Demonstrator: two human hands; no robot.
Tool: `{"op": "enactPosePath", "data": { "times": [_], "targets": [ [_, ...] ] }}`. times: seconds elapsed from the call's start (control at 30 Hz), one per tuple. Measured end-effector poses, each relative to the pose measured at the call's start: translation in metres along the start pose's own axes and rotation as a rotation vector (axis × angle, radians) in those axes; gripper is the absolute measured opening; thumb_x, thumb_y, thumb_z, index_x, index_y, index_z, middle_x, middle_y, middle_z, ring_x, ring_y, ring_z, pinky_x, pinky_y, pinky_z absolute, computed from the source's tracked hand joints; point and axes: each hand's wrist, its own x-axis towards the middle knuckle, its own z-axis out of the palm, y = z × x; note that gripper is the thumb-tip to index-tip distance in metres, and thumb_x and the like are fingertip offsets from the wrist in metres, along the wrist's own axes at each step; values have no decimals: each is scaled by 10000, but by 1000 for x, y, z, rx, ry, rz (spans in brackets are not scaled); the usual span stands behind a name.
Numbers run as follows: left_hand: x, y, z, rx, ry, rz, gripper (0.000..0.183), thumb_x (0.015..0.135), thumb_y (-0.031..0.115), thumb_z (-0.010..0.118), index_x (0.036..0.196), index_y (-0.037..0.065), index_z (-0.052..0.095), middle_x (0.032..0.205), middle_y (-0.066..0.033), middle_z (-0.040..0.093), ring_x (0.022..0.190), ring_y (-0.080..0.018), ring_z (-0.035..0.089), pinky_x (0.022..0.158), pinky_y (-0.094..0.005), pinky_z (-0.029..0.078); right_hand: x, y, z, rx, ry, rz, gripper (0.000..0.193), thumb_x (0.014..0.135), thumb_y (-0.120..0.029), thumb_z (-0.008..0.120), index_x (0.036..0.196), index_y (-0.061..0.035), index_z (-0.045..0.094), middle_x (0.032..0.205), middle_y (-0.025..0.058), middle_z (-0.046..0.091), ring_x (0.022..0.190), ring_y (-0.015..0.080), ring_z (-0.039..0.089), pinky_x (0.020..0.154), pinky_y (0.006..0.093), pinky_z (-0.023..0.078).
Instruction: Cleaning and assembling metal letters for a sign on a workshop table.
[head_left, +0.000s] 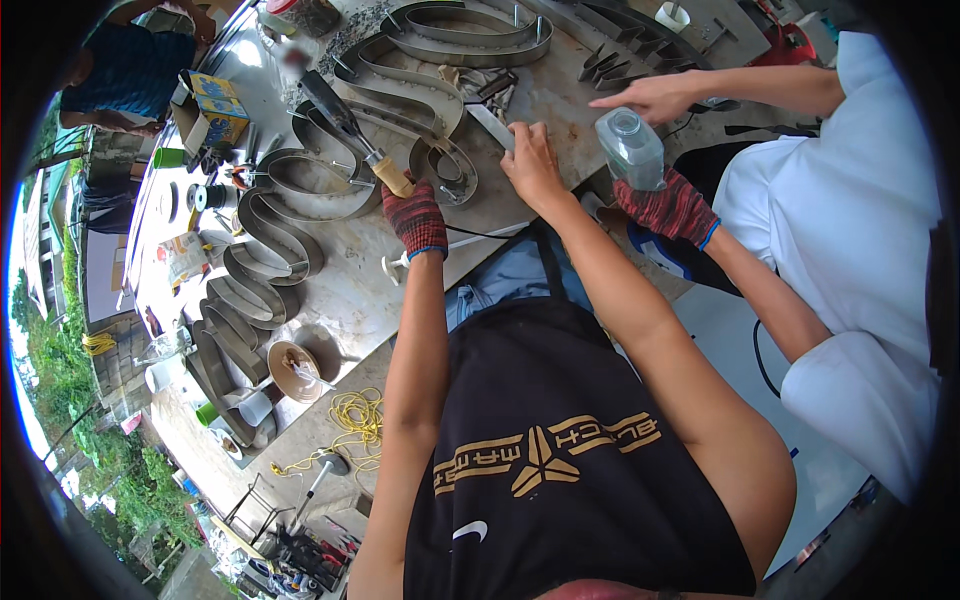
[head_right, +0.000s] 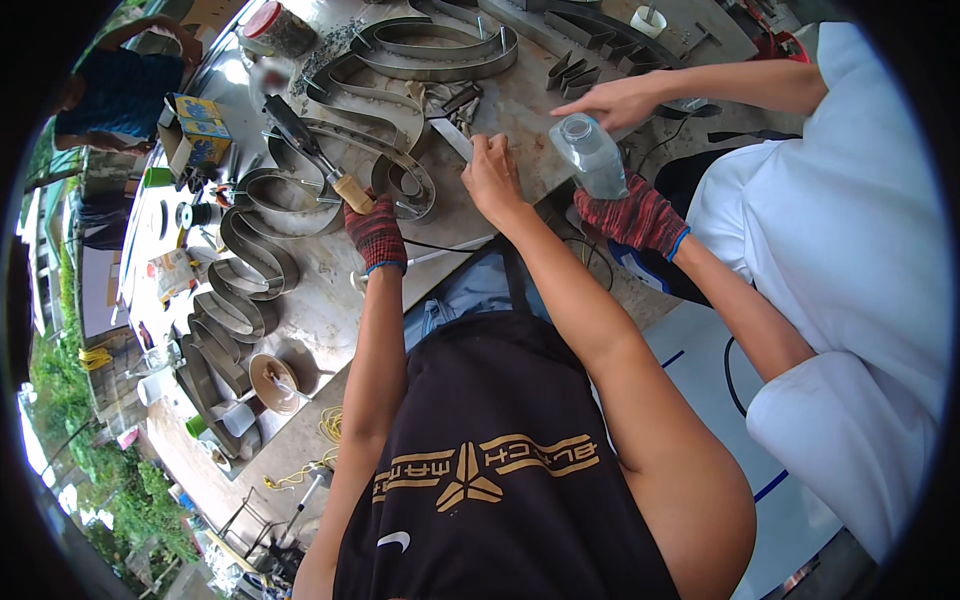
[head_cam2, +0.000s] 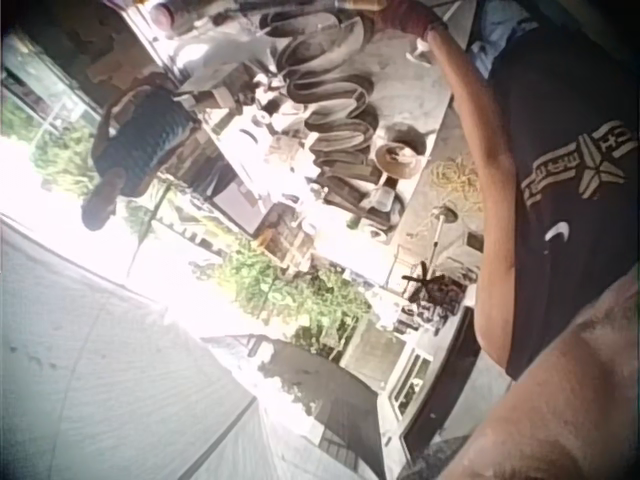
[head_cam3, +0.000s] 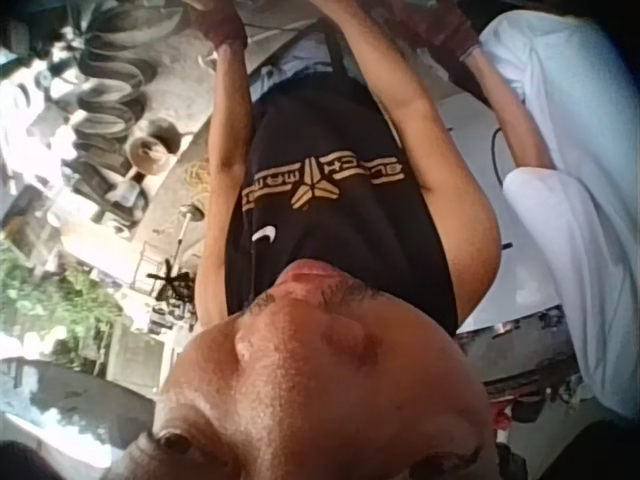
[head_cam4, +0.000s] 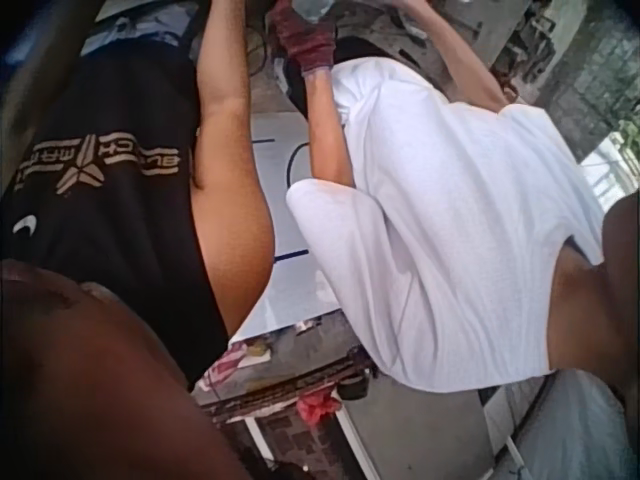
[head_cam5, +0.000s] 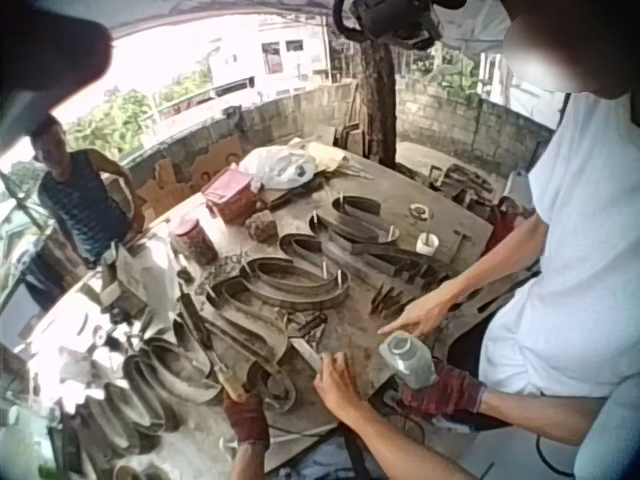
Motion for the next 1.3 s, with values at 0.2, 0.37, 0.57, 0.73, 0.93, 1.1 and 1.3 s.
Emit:
{"op": "enactPosePath", "data": {
  "times": [0.2, 0.37, 0.57, 0.73, 0.93, 1.1, 1.3],
  "targets": [
    [1, -1, -1, 37, -2, -6, 317, 802, 46, 705, 1102, 19, 607, 948, -71, 663, 825, -182, 637, 769, -327, 514, -16, 2, -50, 25, -89, -16, 356, 857, -101, 634, 1197, -23, 558, 1135, 214, 523, 954, 434, 630, 832, 500, 534],
    [1, -1, -1, 17, 4, -2, 321, 799, 46, 705, 1104, 20, 608, 939, -72, 661, 809, -180, 631, 761, -325, 511, -4, 12, -74, -129, -132, -84, 351, 851, -97, 637, 1197, -49, 606, 1092, 183, 552, 946, 402, 646, 813, 490, 543],
    [4, -1, 0, 23, 4, -66, 302, 798, 41, 708, 1080, 26, 601, 936, -64, 654, 796, -175, 619, 754, -321, 504, 40, 29, -83, -135, -332, -134, 369, 844, -63, 619, 1207, -76, 681, 1145, 185, 602, 1038, 367, 640, 918, 443, 521],
    [5, -4, 0, -21, 5, -35, 302, 793, 39, 717, 1069, 27, 595, 925, -63, 644, 788, -174, 611, 751, -317, 499, 53, 35, -85, -163, -508, -271, 411, 822, -35, 624, 1228, -68, 680, 1162, 175, 604, 1069, 364, 630, 944, 423, 508],
    [5, -3, 1, -3, 14, -29, 298, 793, 37, 717, 1064, 25, 593, 916, -61, 638, 777, -168, 604, 743, -315, 498, 42, 27, -63, -147, -552, -308, 428, 793, -12, 625, 1212, -68, 692, 1159, 173, 603, 1062, 366, 629, 932, 439, 506],
    [1, 3, 1, -30, -1, -43, 286, 795, 37, 714, 1054, 29, 594, 890, -50, 630, 753, -158, 600, 713, -304, 496, 37, 24, -54, -122, -511, -330, 379, 803, -39, 619, 1169, -75, 711, 1140, 179, 599, 1068, 367, 624, 936, 448, 499],
    [1, 6, 1, -45, 24, -47, 273, 798, 35, 710, 1047, 32, 597, 873, -48, 627, 732, -149, 592, 690, -292, 489, 21, 30, -94, -111, -579, -309, 352, 814, -39, 636, 1158, -65, 705, 1114, 156, 601, 1043, 359, 628, 922, 447, 500]
  ]
}}
